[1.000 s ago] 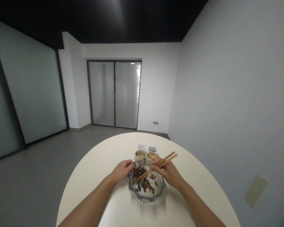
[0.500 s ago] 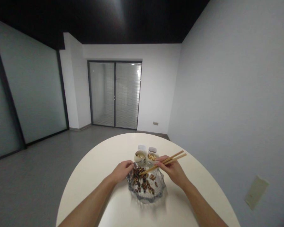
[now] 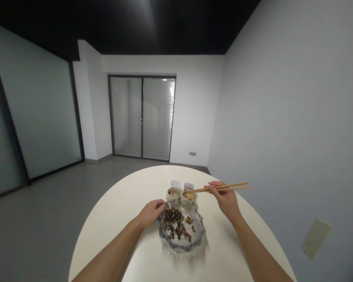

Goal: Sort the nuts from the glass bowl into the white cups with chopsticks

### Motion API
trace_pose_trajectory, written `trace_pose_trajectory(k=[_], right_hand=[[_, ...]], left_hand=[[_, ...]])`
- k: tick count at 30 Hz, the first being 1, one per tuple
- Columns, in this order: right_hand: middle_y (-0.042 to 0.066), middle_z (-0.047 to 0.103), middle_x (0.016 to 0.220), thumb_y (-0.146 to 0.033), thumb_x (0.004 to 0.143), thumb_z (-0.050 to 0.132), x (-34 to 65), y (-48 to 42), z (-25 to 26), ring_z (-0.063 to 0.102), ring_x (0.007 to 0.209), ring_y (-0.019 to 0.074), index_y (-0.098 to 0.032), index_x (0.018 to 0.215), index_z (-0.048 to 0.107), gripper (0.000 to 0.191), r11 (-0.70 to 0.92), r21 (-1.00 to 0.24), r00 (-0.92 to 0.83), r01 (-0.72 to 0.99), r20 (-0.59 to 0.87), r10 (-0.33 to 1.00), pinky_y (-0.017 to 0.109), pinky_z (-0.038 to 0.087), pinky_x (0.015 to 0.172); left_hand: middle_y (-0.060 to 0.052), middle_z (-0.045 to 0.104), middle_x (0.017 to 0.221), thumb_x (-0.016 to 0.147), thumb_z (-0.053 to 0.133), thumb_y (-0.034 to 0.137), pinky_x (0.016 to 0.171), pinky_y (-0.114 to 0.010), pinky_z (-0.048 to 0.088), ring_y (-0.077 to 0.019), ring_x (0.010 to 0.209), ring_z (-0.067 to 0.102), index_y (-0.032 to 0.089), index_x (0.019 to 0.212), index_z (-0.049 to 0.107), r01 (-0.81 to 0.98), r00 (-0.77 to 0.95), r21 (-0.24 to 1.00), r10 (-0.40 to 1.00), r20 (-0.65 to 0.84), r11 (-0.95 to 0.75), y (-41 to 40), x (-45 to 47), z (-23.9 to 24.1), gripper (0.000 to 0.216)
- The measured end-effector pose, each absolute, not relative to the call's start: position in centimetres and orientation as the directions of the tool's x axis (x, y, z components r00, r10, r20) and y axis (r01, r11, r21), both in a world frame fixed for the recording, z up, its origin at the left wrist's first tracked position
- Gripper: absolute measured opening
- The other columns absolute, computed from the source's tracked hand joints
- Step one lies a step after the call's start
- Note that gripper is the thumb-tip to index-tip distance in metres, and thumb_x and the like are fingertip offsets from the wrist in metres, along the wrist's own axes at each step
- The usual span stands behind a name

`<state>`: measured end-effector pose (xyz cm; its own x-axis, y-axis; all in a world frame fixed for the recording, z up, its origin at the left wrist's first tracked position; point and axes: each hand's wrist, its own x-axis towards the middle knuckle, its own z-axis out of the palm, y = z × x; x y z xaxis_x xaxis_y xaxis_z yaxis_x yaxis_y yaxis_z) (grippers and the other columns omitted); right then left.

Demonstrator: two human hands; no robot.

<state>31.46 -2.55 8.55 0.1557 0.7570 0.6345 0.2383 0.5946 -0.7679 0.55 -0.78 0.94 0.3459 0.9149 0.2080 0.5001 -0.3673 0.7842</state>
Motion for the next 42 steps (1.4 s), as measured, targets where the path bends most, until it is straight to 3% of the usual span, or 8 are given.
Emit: trace_pose_trajectory(k=[15,28,32,37,42], right_hand=[[0.012,0.078,0.085,-0.068,0.075,0.070,32.7,3.3,6.5,0.075,0.080,0.0267,-0.015,0.093,0.073,0.056,0.534,-0.751,0.248,0.389,0.643,0.724,0.042,0.060,0.079],[0.012,0.078,0.085,-0.068,0.075,0.070,32.8,1.3,6.6,0.074,0.083,0.0283,-0.016,0.089,0.071,0.054,0.518,-0.789,0.256,0.330,0.603,0.755,0.043,0.059,0.081],[0.010,0.077,0.082,-0.066,0.074,0.074,31.9,-0.8,7.4,0.074,0.080,0.0269,-0.017,0.085,0.070,0.050,0.541,-0.807,0.143,0.236,0.579,0.802,0.040,0.060,0.077],[0.007,0.075,0.080,-0.055,0.083,0.072,29.8,-3.3,7.8,0.071,0.079,0.0237,-0.020,0.083,0.073,0.035,0.565,-0.777,-0.105,0.276,0.560,0.822,0.034,0.056,0.074],[0.006,0.074,0.085,-0.054,0.085,0.070,28.1,-4.1,7.6,0.068,0.082,0.0233,-0.022,0.086,0.075,0.032,0.580,-0.781,-0.284,0.229,0.517,0.808,0.033,0.053,0.074]], left_hand=[[-0.004,0.071,0.084,0.088,0.044,0.043,0.073,-0.027,0.044,-0.0197,0.079,0.061,0.016,0.087,0.069,0.502,0.359,0.778,0.910,0.209,-0.377,-0.7,0.4,1.0,0.037],[-0.005,0.071,0.085,0.089,0.044,0.043,0.072,-0.027,0.043,-0.0206,0.082,0.062,0.016,0.088,0.070,0.516,0.352,0.770,0.912,0.209,-0.376,-0.7,0.4,1.0,0.037],[-0.004,0.071,0.085,0.089,0.044,0.043,0.072,-0.027,0.043,-0.0201,0.081,0.062,0.016,0.088,0.070,0.510,0.349,0.779,0.916,0.199,-0.364,-0.7,0.5,0.9,0.037],[-0.005,0.072,0.086,0.088,0.044,0.041,0.073,-0.027,0.043,-0.0203,0.082,0.062,0.016,0.089,0.070,0.523,0.348,0.769,0.916,0.201,-0.367,-0.6,0.4,0.9,0.037],[-0.005,0.072,0.087,0.090,0.043,0.042,0.074,-0.027,0.043,-0.0206,0.083,0.062,0.016,0.089,0.071,0.527,0.352,0.760,0.911,0.212,-0.381,-0.6,0.3,0.9,0.038]])
